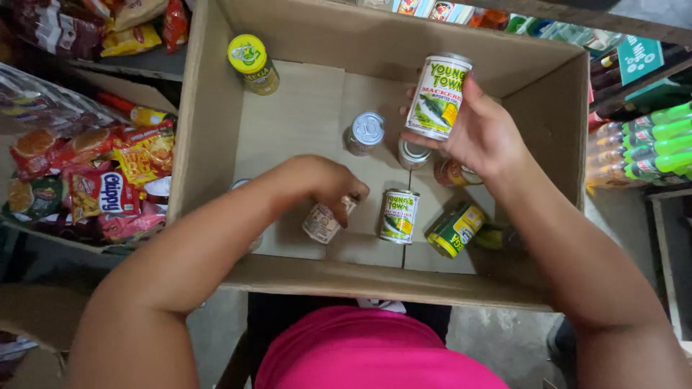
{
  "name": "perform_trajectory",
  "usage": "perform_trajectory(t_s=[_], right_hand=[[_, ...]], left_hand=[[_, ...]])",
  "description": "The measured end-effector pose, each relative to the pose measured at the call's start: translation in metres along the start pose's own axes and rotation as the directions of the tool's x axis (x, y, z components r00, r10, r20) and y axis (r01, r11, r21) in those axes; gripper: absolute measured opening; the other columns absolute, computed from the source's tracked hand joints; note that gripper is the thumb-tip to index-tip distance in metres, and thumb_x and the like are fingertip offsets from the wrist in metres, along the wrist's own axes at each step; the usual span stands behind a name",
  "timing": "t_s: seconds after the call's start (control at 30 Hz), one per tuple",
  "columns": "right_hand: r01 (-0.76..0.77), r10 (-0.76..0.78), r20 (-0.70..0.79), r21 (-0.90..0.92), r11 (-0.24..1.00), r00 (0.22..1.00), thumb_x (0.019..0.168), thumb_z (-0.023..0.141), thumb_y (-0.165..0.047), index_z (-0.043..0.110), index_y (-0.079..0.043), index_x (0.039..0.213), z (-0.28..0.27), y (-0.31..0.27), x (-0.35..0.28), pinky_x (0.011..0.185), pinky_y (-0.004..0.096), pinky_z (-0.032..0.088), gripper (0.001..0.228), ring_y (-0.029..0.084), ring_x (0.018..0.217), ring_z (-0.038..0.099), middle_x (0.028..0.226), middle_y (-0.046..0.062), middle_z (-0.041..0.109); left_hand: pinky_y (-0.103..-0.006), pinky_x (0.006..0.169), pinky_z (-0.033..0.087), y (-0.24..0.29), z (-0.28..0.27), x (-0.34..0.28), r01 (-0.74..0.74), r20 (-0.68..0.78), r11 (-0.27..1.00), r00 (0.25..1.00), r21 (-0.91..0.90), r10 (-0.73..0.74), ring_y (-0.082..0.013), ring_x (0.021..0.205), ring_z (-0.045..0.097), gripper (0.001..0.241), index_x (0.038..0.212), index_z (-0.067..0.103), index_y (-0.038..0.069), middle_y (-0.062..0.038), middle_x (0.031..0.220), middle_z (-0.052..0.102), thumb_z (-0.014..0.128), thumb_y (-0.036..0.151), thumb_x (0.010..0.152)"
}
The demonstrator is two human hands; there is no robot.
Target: Organizing and stocking canned goods onto a shelf from a cardboard box.
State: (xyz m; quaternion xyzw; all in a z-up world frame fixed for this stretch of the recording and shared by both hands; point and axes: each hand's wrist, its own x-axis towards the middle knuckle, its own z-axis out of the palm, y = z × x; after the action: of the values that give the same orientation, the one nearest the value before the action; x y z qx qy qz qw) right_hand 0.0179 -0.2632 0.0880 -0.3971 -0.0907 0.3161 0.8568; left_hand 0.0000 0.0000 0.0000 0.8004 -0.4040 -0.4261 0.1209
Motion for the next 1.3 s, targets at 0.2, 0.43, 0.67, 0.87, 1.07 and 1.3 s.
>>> perform_trajectory(t_s=[0.2,0.43,0.67,0.87,1.07,1.3], right_hand=[[0.102,-0.095,0.076,-0.096,0.99,0.993,0.1,0.074,-0.034,0.049,-0.005,0.15,-0.013,0.001,-0.003,0.118,0.067,0.043,0.063,0.036,0.14,0.054,0.148,0.015,0.056],[0.201,-0.201,0.03,0.016,0.98,0.979,0.1,0.073,-0.032,0.046,0.001,0.151,-0.015,-0.008,-0.005,0.123,0.057,0.04,0.067,0.034,0.142,0.054,0.147,0.017,0.056],[0.269,-0.271,0.001,0.129,0.954,0.962,0.101,0.071,-0.03,0.047,-0.004,0.152,-0.028,-0.009,-0.002,0.122,0.055,0.039,0.062,0.032,0.138,0.055,0.149,0.015,0.056],[0.338,-0.339,0.038,0.028,0.941,0.94,0.098,0.076,-0.024,0.047,-0.007,0.152,-0.009,-0.002,-0.005,0.125,0.048,0.041,0.064,0.028,0.138,0.057,0.153,0.016,0.055],[0.309,-0.31,0.089,0.029,0.951,0.947,0.093,0.083,-0.015,0.048,-0.001,0.149,-0.006,0.008,-0.005,0.124,0.049,0.042,0.067,0.029,0.137,0.059,0.145,0.015,0.059],[0.329,-0.33,0.021,-0.147,0.933,0.944,0.089,0.082,-0.007,0.039,-0.004,0.15,0.005,0.017,-0.008,0.114,0.048,0.048,0.075,0.028,0.128,0.061,0.137,0.013,0.061]], left_hand=[[-0.0413,0.103,0.05,0.016,-0.046,-0.048,-0.505,-0.293,0.839,0.849,-0.203,0.44,-0.0232,0.122,0.061,0.064,0.135,0.057,0.012,-0.009,0.131,0.064,0.085,0.015,0.078],[-0.0453,0.123,0.042,0.062,-0.063,-0.087,-0.788,-0.69,0.061,0.57,-0.612,0.447,-0.0251,0.139,0.053,0.087,0.158,0.038,0.017,-0.013,0.145,0.055,0.081,0.002,0.084],[-0.0551,0.104,0.05,0.05,-0.045,-0.037,-0.641,-0.749,-0.534,0.662,-0.551,-0.022,-0.0349,0.121,0.061,0.078,0.153,0.028,0.019,-0.02,0.129,0.061,0.074,0.012,0.09],[-0.0474,0.099,0.055,0.056,-0.039,-0.027,-0.768,-0.763,0.029,0.631,-0.64,-0.144,-0.0261,0.115,0.064,0.097,0.151,0.018,0.023,-0.015,0.125,0.062,0.08,0.004,0.079],[-0.0381,0.098,0.056,0.045,-0.03,-0.012,-0.703,-0.755,0.287,0.638,-0.651,-0.152,-0.0234,0.112,0.068,0.084,0.144,0.038,0.001,-0.016,0.123,0.068,0.087,0.011,0.076],[-0.0354,0.096,0.055,0.055,-0.03,-0.013,-0.599,-0.684,0.374,0.713,-0.708,-0.153,-0.0212,0.11,0.069,0.079,0.137,0.045,-0.002,-0.013,0.12,0.069,0.087,0.014,0.072]])
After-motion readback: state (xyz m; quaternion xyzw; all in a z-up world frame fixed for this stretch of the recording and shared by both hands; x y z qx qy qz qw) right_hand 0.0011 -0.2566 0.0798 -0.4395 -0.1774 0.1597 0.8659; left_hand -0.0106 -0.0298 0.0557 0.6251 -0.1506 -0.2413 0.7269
